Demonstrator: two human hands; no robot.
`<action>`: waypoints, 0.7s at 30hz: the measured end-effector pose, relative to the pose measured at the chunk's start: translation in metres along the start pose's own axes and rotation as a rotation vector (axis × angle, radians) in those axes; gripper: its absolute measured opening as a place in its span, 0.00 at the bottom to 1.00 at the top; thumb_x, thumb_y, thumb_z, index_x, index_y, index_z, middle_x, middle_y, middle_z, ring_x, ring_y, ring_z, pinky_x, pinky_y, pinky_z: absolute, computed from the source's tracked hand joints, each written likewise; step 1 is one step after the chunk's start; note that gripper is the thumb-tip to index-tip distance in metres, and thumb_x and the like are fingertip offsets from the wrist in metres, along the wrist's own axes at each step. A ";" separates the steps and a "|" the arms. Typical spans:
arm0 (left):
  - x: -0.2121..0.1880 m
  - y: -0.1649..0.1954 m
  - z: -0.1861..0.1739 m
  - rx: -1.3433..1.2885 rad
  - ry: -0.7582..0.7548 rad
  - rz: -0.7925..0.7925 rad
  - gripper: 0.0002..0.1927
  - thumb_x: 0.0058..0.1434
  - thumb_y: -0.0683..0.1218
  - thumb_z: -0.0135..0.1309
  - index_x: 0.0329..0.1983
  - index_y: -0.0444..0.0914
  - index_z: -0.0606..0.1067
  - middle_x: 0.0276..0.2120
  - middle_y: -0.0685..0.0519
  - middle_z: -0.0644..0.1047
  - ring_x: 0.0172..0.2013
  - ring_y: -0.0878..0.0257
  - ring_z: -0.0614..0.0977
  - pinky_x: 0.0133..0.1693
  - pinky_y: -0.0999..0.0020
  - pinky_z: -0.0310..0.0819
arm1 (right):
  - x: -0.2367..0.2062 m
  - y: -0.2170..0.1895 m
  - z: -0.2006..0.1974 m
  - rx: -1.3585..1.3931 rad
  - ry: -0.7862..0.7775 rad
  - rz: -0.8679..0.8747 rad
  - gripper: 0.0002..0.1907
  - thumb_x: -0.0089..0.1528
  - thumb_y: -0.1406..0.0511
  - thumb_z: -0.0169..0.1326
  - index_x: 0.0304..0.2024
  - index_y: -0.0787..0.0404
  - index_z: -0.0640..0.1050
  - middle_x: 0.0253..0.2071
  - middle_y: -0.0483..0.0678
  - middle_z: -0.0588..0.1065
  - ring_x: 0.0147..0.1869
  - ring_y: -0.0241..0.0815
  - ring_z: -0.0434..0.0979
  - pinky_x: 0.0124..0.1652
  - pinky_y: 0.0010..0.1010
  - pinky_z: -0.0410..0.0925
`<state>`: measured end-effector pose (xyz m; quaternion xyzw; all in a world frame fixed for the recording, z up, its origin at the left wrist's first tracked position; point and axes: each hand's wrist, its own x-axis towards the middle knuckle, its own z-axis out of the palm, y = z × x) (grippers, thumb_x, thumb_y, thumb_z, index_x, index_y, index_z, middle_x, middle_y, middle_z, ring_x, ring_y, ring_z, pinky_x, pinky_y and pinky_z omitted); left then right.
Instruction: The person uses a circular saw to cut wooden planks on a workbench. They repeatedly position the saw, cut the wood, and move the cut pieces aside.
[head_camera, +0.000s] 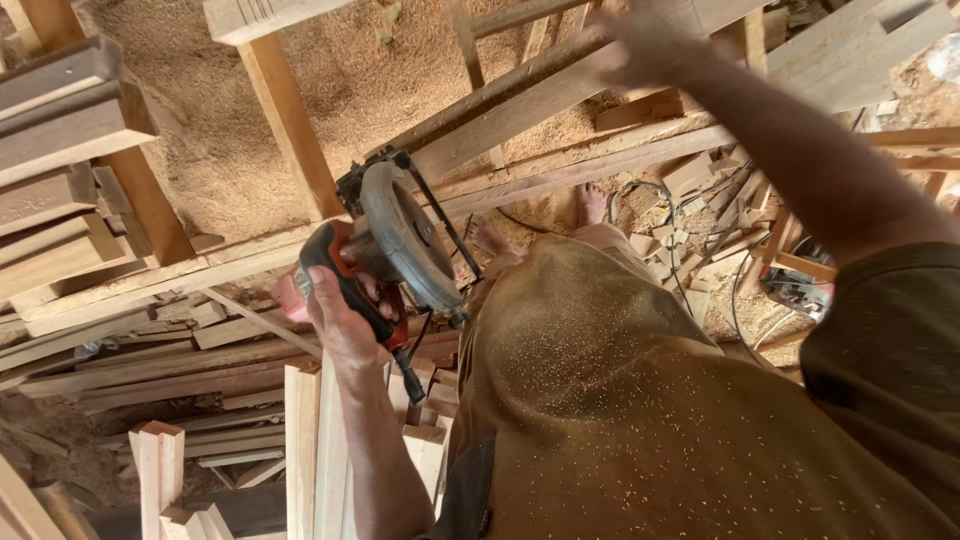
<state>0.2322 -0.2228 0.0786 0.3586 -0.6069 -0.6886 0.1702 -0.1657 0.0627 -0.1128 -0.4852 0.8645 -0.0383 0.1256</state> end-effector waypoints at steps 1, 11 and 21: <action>0.007 -0.004 -0.011 0.030 0.009 0.027 0.34 0.72 0.68 0.40 0.63 0.37 0.71 0.24 0.58 0.70 0.19 0.72 0.71 0.17 0.75 0.68 | 0.022 -0.044 0.007 0.117 0.037 -0.021 0.43 0.60 0.42 0.61 0.73 0.50 0.67 0.77 0.65 0.52 0.80 0.66 0.41 0.68 0.70 0.35; 0.039 -0.063 -0.051 0.061 -0.072 0.186 0.33 0.84 0.65 0.36 0.69 0.32 0.71 0.44 0.52 0.77 0.41 0.67 0.78 0.43 0.69 0.74 | 0.098 -0.245 0.084 0.330 0.211 -0.102 0.36 0.53 0.46 0.71 0.61 0.43 0.76 0.72 0.61 0.58 0.80 0.65 0.47 0.71 0.68 0.41; 0.046 -0.051 -0.032 0.007 -0.067 -0.038 0.36 0.76 0.68 0.34 0.59 0.34 0.72 0.21 0.58 0.70 0.17 0.70 0.69 0.17 0.74 0.65 | 0.094 -0.225 0.106 0.341 0.312 -0.169 0.34 0.56 0.49 0.71 0.60 0.53 0.75 0.72 0.61 0.60 0.80 0.63 0.50 0.72 0.65 0.42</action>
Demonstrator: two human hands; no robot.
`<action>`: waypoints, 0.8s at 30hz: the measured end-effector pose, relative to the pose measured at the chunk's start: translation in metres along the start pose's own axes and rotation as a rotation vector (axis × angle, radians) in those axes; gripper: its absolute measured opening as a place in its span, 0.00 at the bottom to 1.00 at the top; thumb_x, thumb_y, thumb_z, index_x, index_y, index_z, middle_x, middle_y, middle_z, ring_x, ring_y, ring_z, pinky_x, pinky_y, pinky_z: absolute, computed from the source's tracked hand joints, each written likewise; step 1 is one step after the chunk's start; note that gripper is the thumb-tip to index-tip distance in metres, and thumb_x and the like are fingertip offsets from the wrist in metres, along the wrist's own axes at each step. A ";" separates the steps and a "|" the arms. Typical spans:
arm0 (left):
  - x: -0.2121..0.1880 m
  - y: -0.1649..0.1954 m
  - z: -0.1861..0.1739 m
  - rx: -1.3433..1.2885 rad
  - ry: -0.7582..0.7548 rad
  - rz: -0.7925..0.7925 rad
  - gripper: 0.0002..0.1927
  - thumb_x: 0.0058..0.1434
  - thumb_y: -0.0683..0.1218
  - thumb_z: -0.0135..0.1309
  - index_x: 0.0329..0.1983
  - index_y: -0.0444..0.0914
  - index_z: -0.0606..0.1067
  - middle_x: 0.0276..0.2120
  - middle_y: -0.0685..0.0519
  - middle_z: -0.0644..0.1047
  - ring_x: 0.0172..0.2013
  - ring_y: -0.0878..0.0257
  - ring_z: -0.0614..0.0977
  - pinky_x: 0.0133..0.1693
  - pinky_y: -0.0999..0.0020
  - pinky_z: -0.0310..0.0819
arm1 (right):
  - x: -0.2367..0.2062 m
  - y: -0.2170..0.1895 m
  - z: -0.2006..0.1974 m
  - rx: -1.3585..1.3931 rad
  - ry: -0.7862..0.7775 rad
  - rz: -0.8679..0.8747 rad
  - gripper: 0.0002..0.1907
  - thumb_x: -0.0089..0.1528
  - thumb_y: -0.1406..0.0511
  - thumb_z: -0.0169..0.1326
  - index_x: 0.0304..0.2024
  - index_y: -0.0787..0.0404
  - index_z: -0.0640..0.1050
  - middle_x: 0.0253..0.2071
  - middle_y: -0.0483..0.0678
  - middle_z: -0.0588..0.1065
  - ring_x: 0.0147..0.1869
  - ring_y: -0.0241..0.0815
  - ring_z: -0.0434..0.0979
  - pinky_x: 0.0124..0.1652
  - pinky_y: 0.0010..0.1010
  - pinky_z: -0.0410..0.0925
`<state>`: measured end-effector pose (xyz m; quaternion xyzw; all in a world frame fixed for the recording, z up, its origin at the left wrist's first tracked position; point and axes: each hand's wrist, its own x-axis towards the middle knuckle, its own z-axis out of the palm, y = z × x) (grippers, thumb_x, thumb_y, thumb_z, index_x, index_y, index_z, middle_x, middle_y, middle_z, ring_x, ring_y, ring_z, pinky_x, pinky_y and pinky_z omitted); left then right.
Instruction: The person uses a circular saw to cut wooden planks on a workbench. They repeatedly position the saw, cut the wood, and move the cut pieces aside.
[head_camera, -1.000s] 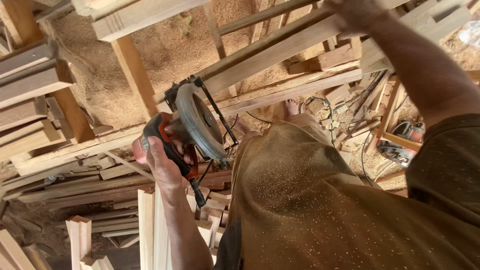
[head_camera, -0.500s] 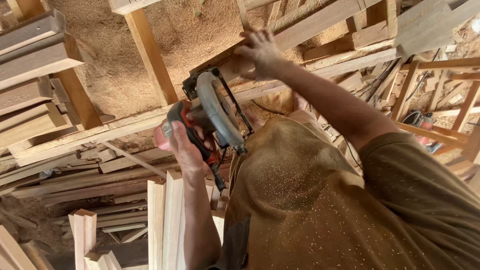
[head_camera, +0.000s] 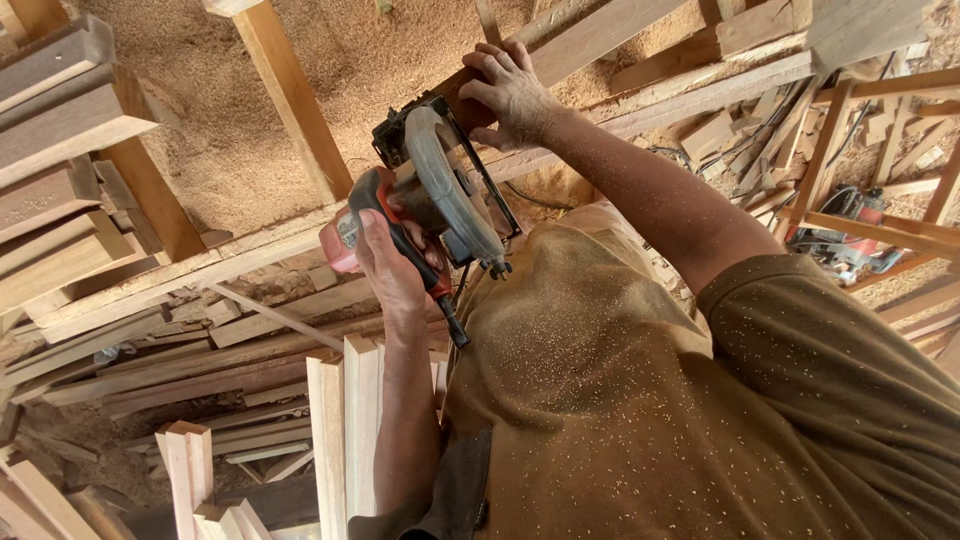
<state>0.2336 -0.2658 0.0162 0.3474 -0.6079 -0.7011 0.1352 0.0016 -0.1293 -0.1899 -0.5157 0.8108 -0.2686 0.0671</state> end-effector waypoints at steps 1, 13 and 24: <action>0.001 -0.003 0.003 -0.017 0.000 0.024 0.35 0.76 0.68 0.35 0.61 0.33 0.72 0.23 0.57 0.70 0.18 0.71 0.70 0.18 0.75 0.66 | -0.003 0.002 -0.001 -0.001 0.002 -0.003 0.35 0.56 0.49 0.71 0.60 0.53 0.75 0.72 0.61 0.60 0.80 0.63 0.50 0.72 0.65 0.42; 0.007 -0.025 -0.009 0.004 0.065 0.101 0.33 0.78 0.63 0.39 0.68 0.32 0.71 0.35 0.56 0.71 0.33 0.70 0.72 0.34 0.75 0.67 | -0.008 -0.002 0.007 -0.021 0.017 -0.032 0.37 0.55 0.50 0.72 0.62 0.53 0.74 0.69 0.62 0.61 0.79 0.63 0.52 0.72 0.66 0.41; 0.006 -0.007 -0.009 -0.032 0.007 0.036 0.34 0.76 0.68 0.40 0.58 0.32 0.71 0.22 0.57 0.69 0.18 0.70 0.72 0.17 0.73 0.69 | -0.004 -0.008 0.012 -0.052 0.043 -0.039 0.36 0.55 0.50 0.71 0.61 0.53 0.74 0.69 0.60 0.61 0.79 0.63 0.51 0.71 0.66 0.41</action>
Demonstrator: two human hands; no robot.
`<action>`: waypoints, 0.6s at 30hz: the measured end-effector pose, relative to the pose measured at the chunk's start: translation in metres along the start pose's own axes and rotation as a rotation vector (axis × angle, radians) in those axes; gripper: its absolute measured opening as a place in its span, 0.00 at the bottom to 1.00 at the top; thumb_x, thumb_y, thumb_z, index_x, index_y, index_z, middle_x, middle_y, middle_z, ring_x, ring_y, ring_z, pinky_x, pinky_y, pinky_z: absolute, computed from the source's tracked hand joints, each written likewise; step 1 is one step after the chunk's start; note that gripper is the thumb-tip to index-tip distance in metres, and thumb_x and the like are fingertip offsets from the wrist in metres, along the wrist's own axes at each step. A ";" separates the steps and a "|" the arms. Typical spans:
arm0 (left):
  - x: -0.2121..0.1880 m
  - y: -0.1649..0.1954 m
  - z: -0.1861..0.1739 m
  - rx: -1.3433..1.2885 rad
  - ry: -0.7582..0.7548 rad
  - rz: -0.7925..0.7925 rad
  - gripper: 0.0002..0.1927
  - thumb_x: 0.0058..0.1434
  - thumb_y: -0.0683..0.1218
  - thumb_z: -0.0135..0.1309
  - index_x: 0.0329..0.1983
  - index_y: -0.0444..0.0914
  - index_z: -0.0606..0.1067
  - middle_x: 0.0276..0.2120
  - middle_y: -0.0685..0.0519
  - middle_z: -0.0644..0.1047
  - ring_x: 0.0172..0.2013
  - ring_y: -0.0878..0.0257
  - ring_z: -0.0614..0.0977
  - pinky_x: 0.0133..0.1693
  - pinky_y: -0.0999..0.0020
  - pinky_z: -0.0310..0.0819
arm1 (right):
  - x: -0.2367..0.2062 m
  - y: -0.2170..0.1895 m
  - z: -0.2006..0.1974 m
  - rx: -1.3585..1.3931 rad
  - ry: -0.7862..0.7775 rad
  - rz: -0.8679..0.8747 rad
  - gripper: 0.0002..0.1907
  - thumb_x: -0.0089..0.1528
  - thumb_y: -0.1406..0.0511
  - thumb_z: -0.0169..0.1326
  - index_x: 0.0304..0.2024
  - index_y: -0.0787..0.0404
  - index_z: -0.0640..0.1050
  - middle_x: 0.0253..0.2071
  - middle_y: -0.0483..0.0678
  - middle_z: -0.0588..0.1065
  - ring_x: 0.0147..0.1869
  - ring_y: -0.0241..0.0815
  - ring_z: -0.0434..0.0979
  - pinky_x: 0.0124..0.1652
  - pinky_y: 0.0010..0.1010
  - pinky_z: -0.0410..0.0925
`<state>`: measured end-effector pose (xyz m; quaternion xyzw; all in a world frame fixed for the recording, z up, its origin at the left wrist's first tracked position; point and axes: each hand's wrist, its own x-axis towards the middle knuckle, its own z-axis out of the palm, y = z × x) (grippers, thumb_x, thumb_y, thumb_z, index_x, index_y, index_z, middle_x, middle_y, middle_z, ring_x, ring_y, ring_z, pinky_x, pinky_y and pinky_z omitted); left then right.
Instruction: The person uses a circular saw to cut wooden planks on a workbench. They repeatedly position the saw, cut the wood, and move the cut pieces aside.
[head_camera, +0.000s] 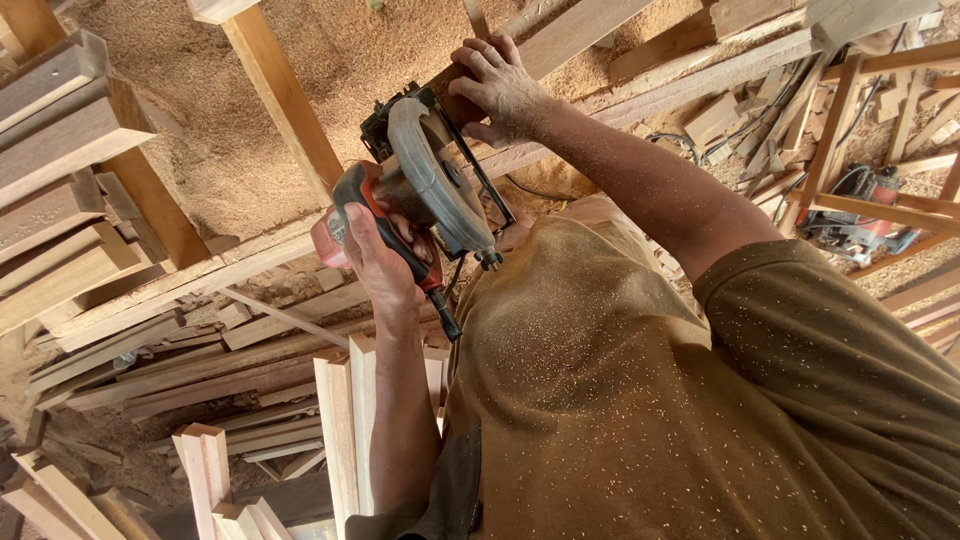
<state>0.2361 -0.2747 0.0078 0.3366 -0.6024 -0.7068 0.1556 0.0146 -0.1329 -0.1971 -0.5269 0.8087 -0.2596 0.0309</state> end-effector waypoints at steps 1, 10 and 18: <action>0.000 0.002 0.000 0.010 0.008 -0.005 0.34 0.74 0.68 0.39 0.59 0.34 0.71 0.21 0.58 0.69 0.17 0.71 0.71 0.16 0.74 0.68 | 0.000 0.000 0.000 0.007 0.005 -0.008 0.37 0.55 0.50 0.72 0.62 0.53 0.73 0.70 0.60 0.60 0.79 0.62 0.51 0.72 0.66 0.41; 0.006 0.012 -0.001 0.024 0.011 -0.023 0.35 0.73 0.69 0.39 0.60 0.35 0.71 0.19 0.59 0.68 0.15 0.72 0.70 0.15 0.75 0.67 | 0.002 -0.002 0.005 0.011 0.018 -0.023 0.37 0.56 0.51 0.72 0.63 0.54 0.73 0.70 0.60 0.60 0.79 0.62 0.51 0.72 0.65 0.41; 0.015 0.009 -0.005 0.051 -0.017 0.006 0.35 0.72 0.70 0.38 0.57 0.35 0.72 0.19 0.59 0.68 0.15 0.72 0.71 0.15 0.76 0.68 | 0.004 0.000 0.008 -0.004 0.007 -0.011 0.37 0.56 0.50 0.71 0.63 0.53 0.72 0.70 0.60 0.59 0.79 0.62 0.51 0.73 0.65 0.41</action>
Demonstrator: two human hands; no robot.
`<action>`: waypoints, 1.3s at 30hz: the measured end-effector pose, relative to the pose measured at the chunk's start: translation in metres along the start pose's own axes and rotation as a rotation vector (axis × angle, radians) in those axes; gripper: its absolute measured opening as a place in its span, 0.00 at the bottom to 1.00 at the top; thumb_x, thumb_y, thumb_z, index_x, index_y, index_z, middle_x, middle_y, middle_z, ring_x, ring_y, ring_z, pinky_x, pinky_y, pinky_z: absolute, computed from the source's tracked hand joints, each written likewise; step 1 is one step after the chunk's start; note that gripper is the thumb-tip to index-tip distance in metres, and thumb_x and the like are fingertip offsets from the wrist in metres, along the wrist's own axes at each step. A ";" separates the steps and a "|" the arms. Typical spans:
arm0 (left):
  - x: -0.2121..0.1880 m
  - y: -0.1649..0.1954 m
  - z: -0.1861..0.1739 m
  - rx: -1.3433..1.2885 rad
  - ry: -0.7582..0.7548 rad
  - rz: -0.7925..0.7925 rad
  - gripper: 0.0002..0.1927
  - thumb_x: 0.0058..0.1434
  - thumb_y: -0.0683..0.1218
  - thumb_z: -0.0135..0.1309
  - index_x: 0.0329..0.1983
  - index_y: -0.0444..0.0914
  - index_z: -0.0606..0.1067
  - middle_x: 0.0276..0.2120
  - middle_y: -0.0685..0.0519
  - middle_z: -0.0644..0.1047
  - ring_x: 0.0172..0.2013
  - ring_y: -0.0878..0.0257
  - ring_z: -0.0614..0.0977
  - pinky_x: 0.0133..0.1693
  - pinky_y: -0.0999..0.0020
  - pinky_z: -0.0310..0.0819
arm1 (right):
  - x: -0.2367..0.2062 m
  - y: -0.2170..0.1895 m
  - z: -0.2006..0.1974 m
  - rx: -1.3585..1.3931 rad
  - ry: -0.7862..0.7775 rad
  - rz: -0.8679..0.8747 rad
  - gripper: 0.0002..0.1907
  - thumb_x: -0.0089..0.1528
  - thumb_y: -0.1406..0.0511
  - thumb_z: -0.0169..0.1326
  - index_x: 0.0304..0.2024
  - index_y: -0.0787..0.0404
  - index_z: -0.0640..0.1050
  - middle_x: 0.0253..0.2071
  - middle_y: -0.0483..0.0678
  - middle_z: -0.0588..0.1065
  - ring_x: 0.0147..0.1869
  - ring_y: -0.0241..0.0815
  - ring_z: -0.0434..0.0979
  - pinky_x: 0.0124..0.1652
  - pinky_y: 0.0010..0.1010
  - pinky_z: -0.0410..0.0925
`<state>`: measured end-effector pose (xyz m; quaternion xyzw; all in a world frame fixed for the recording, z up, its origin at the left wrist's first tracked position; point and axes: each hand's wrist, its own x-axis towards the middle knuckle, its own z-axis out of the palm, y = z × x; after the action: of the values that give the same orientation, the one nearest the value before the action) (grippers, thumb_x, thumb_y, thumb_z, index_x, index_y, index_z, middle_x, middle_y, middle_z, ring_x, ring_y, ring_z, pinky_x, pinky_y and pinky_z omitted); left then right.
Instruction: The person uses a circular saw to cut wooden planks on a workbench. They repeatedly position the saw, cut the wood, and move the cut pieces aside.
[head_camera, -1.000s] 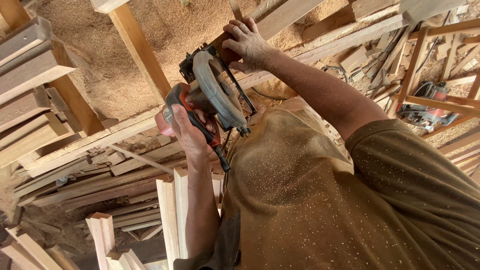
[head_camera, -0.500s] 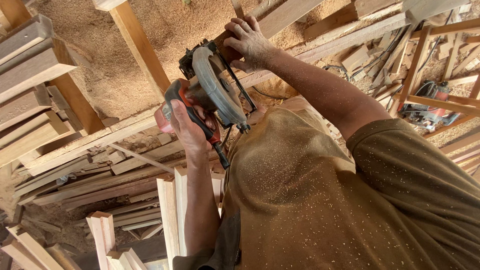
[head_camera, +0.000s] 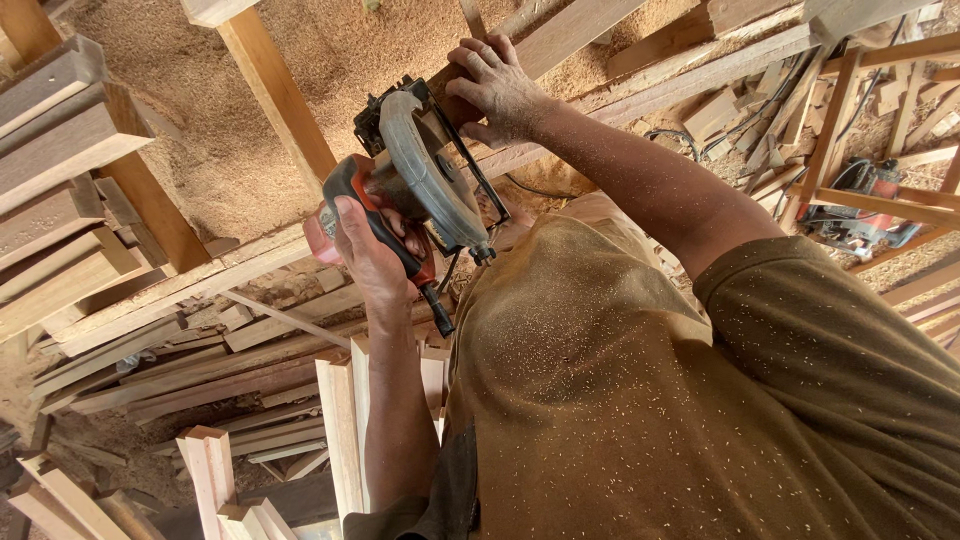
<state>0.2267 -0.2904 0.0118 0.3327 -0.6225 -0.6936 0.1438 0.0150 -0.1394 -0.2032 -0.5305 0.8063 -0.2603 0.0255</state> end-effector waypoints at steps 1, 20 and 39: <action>0.000 0.000 0.000 0.004 -0.014 0.022 0.35 0.73 0.70 0.39 0.57 0.35 0.72 0.20 0.59 0.68 0.16 0.71 0.71 0.15 0.75 0.69 | -0.001 0.000 0.000 0.004 0.003 -0.003 0.37 0.56 0.50 0.71 0.63 0.53 0.73 0.69 0.60 0.60 0.79 0.62 0.51 0.73 0.65 0.41; 0.022 0.007 -0.004 -0.005 -0.011 0.041 0.33 0.74 0.68 0.38 0.54 0.35 0.73 0.21 0.59 0.69 0.18 0.72 0.72 0.17 0.76 0.69 | 0.009 -0.006 -0.008 0.031 0.017 0.007 0.37 0.54 0.52 0.72 0.62 0.53 0.73 0.69 0.60 0.60 0.79 0.62 0.51 0.72 0.66 0.42; 0.040 0.007 -0.008 -0.027 0.025 0.025 0.30 0.71 0.70 0.42 0.42 0.38 0.70 0.18 0.57 0.69 0.15 0.69 0.72 0.15 0.73 0.67 | 0.011 -0.009 -0.010 0.065 0.000 0.050 0.35 0.55 0.50 0.70 0.61 0.53 0.75 0.70 0.60 0.60 0.79 0.62 0.51 0.72 0.65 0.41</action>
<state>0.2015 -0.3222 0.0070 0.3315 -0.6154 -0.6960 0.1644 0.0146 -0.1476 -0.1884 -0.5091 0.8104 -0.2858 0.0493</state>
